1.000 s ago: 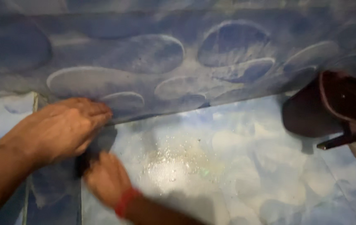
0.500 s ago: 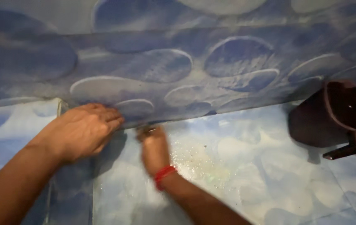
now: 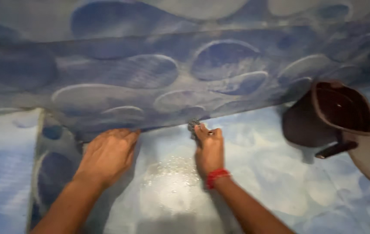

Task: The person scrubs the tiled floor and the lower edge of the wall using a metal scouring pad, then dips a small brown pitcher into a bucket of water and pours it over the floor.

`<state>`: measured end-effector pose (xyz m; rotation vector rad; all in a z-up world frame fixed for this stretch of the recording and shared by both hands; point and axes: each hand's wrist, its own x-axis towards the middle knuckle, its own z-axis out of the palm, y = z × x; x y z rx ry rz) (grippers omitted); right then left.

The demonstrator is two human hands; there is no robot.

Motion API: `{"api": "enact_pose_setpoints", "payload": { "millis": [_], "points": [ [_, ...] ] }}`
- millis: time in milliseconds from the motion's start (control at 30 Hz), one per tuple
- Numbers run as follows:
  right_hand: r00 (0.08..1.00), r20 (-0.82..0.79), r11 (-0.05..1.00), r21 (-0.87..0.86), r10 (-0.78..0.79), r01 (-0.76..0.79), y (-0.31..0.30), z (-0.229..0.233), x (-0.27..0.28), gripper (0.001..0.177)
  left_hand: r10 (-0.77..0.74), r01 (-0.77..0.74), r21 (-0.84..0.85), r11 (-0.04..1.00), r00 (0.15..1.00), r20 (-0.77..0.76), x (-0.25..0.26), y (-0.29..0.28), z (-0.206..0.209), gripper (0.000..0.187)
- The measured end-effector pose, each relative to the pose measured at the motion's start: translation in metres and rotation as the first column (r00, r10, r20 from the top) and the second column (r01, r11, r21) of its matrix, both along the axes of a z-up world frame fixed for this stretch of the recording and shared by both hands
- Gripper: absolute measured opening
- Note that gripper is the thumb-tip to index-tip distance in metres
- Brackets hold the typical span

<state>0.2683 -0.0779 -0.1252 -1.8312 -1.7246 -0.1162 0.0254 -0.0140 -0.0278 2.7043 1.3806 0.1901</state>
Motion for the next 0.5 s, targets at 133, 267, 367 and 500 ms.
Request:
{"api": "enact_pose_setpoints", "payload": {
  "millis": [133,267,367,500],
  "points": [
    [0.759,-0.610,0.970,-0.205,-0.228,0.127,-0.004,-0.004,-0.049,0.025,0.079,-0.076,-0.040,0.996,0.995,0.067,0.029,-0.002,-0.012,0.037],
    [0.946,0.271,0.971,0.112,0.176,-0.213,-0.013,0.008,-0.054,0.047,0.278,-0.253,-0.202,0.946,0.955,0.106,0.053,-0.014,-0.027,0.029],
    [0.949,-0.312,0.956,-0.265,0.035,-0.122,-0.027,0.021,0.000,0.018,0.178,-0.163,-0.088,0.983,0.961,0.212,0.070,-0.025,-0.045,0.033],
    [0.999,-0.031,0.969,-0.247,0.016,-0.024,-0.049,0.024,0.021,0.040,0.141,-0.124,-0.083,0.989,0.960,0.241,0.091,-0.037,-0.047,0.036]
  ]
}}
